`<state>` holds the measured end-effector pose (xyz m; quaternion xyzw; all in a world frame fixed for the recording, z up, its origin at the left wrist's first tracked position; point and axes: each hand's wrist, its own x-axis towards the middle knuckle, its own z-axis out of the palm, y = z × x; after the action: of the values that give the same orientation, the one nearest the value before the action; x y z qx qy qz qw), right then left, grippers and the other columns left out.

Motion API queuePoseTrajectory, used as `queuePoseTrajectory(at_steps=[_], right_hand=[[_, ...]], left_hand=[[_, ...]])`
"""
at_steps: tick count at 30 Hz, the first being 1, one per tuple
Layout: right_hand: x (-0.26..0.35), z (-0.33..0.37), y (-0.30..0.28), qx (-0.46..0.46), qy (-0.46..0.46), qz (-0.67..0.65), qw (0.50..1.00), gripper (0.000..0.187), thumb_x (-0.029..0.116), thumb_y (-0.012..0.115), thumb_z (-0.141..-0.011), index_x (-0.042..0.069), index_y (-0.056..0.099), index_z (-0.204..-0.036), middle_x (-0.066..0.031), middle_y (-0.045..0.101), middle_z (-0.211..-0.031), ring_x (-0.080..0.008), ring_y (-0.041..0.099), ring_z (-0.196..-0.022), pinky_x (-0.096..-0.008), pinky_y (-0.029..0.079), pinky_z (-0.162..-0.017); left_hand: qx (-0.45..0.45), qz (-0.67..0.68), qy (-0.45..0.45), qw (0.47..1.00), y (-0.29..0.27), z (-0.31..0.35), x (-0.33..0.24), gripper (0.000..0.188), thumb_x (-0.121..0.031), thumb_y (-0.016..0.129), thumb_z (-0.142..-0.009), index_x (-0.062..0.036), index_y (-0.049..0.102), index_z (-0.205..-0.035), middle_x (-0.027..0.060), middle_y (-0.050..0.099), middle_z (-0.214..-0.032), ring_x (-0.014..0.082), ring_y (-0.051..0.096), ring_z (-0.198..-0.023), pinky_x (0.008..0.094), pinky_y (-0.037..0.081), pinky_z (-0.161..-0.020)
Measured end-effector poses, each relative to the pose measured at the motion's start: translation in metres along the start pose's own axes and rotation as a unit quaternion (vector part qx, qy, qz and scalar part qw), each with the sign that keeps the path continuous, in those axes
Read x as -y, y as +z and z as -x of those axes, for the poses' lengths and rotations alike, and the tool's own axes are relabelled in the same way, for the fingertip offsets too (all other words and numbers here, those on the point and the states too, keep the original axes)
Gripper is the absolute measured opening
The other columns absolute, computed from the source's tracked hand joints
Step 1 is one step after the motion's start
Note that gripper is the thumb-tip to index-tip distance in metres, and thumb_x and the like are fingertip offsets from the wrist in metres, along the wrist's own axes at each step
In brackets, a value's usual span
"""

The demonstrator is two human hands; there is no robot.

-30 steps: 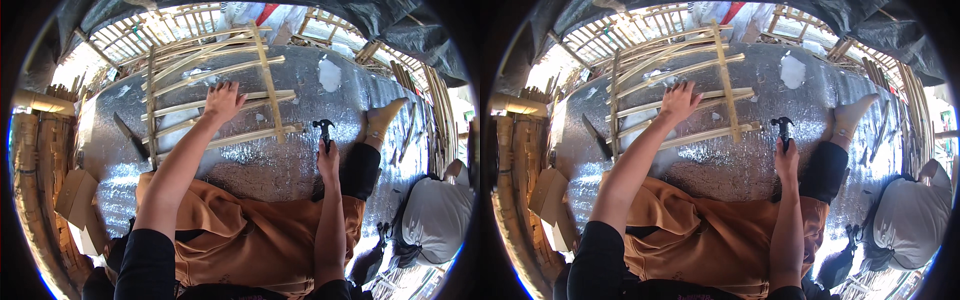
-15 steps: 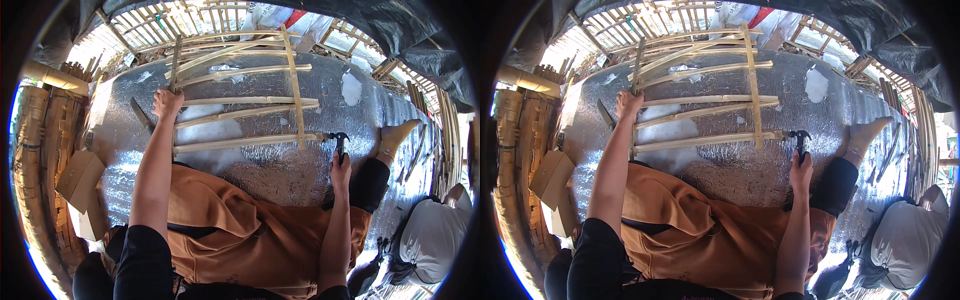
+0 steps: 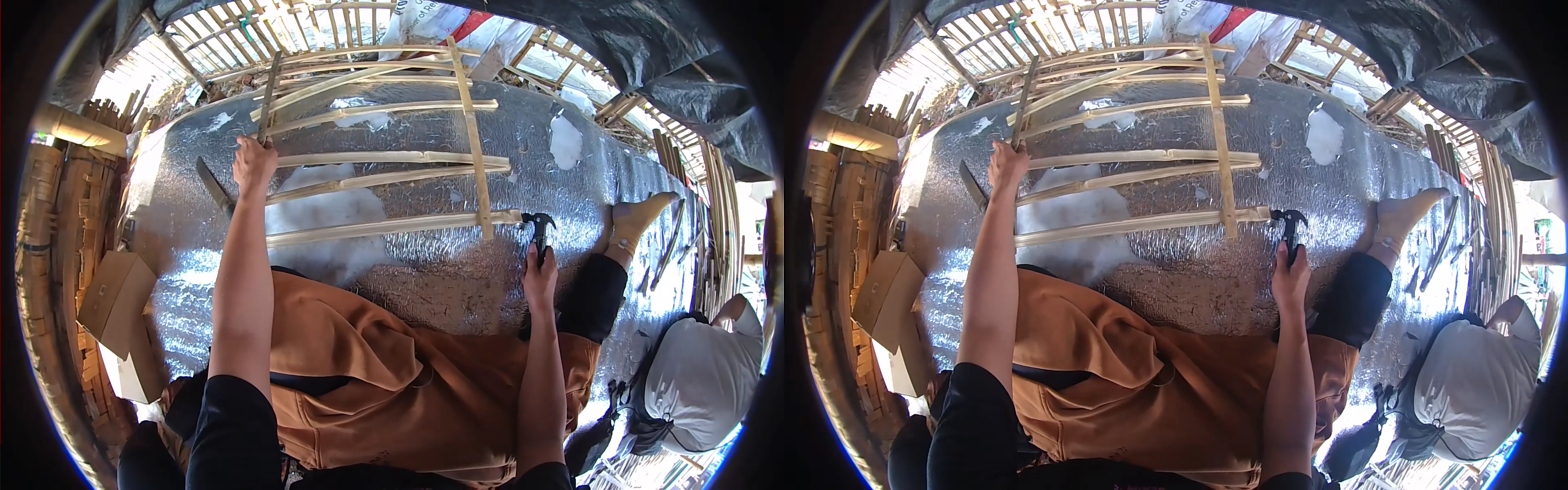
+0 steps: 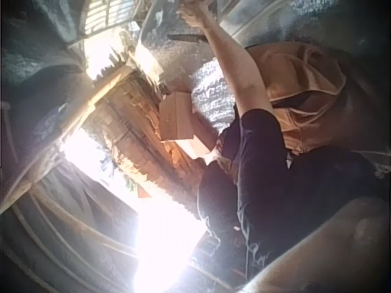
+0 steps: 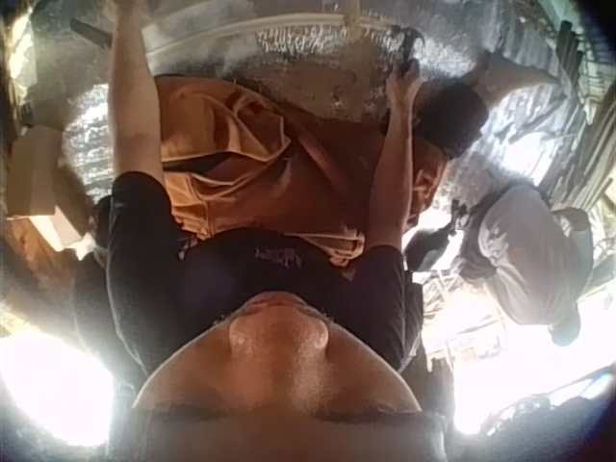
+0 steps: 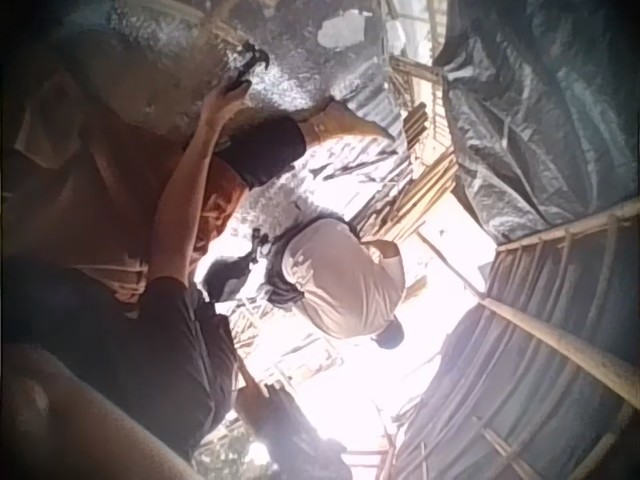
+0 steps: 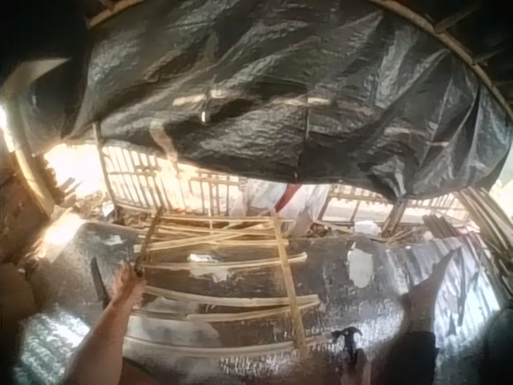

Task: The person assembles a wooden frame by hammering bamboo slats onto a base and securing them with metal pins.

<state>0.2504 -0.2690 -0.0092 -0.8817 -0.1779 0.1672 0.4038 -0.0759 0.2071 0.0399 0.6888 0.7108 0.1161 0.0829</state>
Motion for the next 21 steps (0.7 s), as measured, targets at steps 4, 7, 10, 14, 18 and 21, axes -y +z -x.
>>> queuePoseTrajectory(at_steps=[4,7,10,14,18,21], right_hand=[[-0.004,0.0,0.0,-0.005,-0.006,-0.001,1.0,0.036,0.034,0.06,-0.101,-0.001,0.055,-0.091,-0.0095,0.058,-0.062,-0.0219,0.058,-0.053,-0.0393,0.043,-0.052],[-0.004,0.001,0.0,-0.007,-0.013,-0.016,1.0,0.036,0.034,0.06,-0.101,0.0,0.055,-0.092,-0.0091,0.058,-0.063,-0.0207,0.057,-0.053,-0.0384,0.043,-0.051],[-0.002,0.001,0.001,-0.007,0.001,-0.034,0.999,0.036,0.034,0.06,-0.101,0.0,0.054,-0.092,-0.0078,0.057,-0.062,-0.0186,0.056,-0.052,-0.037,0.043,-0.051],[0.001,0.004,0.001,0.002,0.009,-0.055,0.998,0.036,0.034,0.06,-0.101,0.001,0.054,-0.091,-0.0064,0.057,-0.063,-0.016,0.055,-0.052,-0.0356,0.042,-0.05],[-0.001,0.003,-0.001,0.0,0.014,-0.052,0.999,0.037,0.035,0.06,-0.102,0.001,0.053,-0.091,-0.0056,0.057,-0.063,-0.0145,0.054,-0.051,-0.0344,0.041,-0.048],[0.003,0.004,-0.003,0.0,0.024,-0.058,0.998,0.038,0.036,0.06,-0.102,0.001,0.053,-0.091,-0.0054,0.056,-0.063,-0.0143,0.053,-0.05,-0.0345,0.041,-0.047]], left_hand=[[0.043,0.004,-0.005,0.999,-0.003,0.0,0.002,0.053,-0.045,0.064,-0.093,-0.0024,0.056,-0.123,0.025,0.068,-0.118,0.0441,0.065,-0.113,0.0511,0.051,-0.094],[0.034,0.023,0.0,0.999,-0.007,0.002,0.001,0.055,-0.047,0.066,-0.092,-0.003,0.056,-0.124,0.0238,0.069,-0.118,0.045,0.064,-0.112,0.0521,0.051,-0.093],[0.006,0.04,0.024,0.999,-0.004,-0.004,0.008,0.053,-0.048,0.066,-0.092,-0.0079,0.056,-0.126,0.0215,0.07,-0.116,0.0452,0.065,-0.111,0.0531,0.051,-0.092],[-0.007,0.074,0.052,0.996,-0.01,-0.011,0.015,0.052,-0.049,0.067,-0.091,-0.0113,0.057,-0.124,0.0199,0.072,-0.111,0.0442,0.066,-0.109,0.0529,0.05,-0.094],[-0.025,0.088,0.078,0.993,-0.016,-0.013,0.014,0.05,-0.049,0.068,-0.09,-0.0115,0.059,-0.121,0.0175,0.074,-0.108,0.0433,0.068,-0.104,0.0525,0.05,-0.092],[-0.012,0.106,0.085,0.991,-0.025,-0.013,0.014,0.051,-0.05,0.068,-0.09,-0.0119,0.059,-0.122,0.0158,0.075,-0.103,0.0419,0.069,-0.103,0.052,0.05,-0.091]])
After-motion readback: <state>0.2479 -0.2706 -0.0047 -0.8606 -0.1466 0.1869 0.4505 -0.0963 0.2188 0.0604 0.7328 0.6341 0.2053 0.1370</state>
